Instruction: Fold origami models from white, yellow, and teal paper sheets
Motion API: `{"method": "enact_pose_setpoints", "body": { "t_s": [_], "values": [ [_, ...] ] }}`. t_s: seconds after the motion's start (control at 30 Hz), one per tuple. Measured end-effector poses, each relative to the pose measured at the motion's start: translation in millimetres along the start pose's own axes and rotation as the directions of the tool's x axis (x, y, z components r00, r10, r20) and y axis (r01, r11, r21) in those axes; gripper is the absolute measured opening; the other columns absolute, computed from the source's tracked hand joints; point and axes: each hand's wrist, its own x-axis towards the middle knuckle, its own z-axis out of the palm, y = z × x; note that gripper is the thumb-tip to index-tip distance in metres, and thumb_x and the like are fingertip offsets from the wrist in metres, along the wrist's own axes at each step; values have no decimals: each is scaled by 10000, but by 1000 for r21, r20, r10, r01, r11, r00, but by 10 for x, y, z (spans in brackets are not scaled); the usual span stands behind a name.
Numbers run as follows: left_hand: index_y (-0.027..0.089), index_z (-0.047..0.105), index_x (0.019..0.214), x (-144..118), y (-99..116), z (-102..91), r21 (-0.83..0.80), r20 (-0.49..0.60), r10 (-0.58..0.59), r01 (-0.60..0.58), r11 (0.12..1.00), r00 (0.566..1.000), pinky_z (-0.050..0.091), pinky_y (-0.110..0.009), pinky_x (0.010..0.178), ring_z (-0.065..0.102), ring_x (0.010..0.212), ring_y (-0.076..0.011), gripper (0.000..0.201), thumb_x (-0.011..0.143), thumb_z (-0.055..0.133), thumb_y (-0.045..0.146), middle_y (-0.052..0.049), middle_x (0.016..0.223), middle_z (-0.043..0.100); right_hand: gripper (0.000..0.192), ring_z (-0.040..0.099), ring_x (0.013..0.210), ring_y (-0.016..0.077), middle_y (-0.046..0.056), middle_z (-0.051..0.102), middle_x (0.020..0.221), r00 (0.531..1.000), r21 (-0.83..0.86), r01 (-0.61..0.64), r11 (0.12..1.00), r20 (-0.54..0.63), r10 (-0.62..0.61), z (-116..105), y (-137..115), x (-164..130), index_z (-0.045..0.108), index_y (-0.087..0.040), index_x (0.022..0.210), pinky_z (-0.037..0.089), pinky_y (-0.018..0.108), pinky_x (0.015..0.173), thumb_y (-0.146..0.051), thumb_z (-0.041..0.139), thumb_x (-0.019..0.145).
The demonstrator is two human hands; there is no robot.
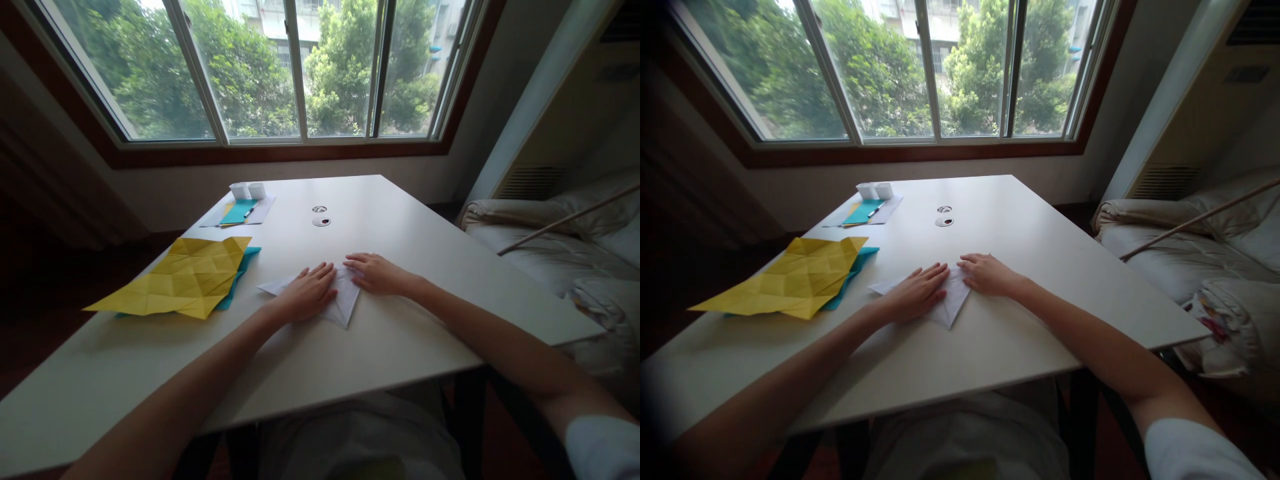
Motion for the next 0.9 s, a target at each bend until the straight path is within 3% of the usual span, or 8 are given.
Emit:
{"method": "enact_pose_setpoints", "body": {
  "t_s": [0.13, 0.3, 0.47, 0.6, 0.77, 0.9],
  "values": [
    [180, 196, 1415, 33, -51, 76, -44, 52, 38, -36, 998, 998, 172, -462, 1067, 160, 1358, -226, 578, 920, 193, 479, -105, 1469, 218, 504, 295, 1310, 267, 142, 348, 1409, 997, 103, 46, 994, 56, -52, 133, -90, 25, 361, -140, 1352, 261, 493, 1044, -312, 365, 879],
    [214, 131, 1427, 51, -129, 44, -61, 103, 61, -55, 997, 993, 123, -467, 1075, 118, 1367, -210, 602, 909, 170, 519, -77, 1483, 157, 643, 213, 1344, 262, 144, 228, 1460, 981, 211, -59, 976, 195, 17, 208, -41, 8, 186, -143, 1424, 206, 476, 1076, -479, 305, 888],
    [113, 116, 1427, -37, -218, -20, -31, 147, -159, 165, 986, 976, 156, -460, 1066, 97, 1368, -236, 706, 885, 166, 563, -137, 1480, 117, 716, 130, 1358, 297, 152, 145, 1478, 959, 167, -201, 965, 237, 158, 209, -23, -37, 189, -139, 1424, 157, 482, 1086, -574, 283, 863],
    [48, 72, 1423, -141, -404, -49, 18, 207, -400, 406, 914, 893, 152, -482, 1057, 39, 1364, -299, 837, 837, 153, 642, -189, 1474, 10, 866, 37, 1366, 304, 160, 42, 1486, 911, 118, -301, 946, 329, 249, 124, 50, -90, 97, -134, 1437, 87, 512, 1086, -693, 264, 797],
    [131, 42, 1434, -192, -563, -91, 38, 255, -447, 453, 891, 857, 158, -532, 1031, 2, 1346, -368, 932, 752, 190, 749, -178, 1476, -29, 994, 3, 1361, 334, 152, -30, 1487, 847, 107, -347, 932, 463, 262, -4, 248, -159, 17, -169, 1437, 42, 595, 1046, -754, 361, 711],
    [190, 28, 1434, -196, -539, -121, 61, 256, -472, 473, 879, 844, 111, -545, 1039, -9, 1350, -353, 908, 743, 171, 761, -139, 1485, -41, 994, 63, 1358, 346, 151, 79, 1491, 883, 115, -286, 951, 417, 215, -69, 331, -154, 128, -184, 1434, 25, 581, 1053, -738, 453, 675]
  ]
}}
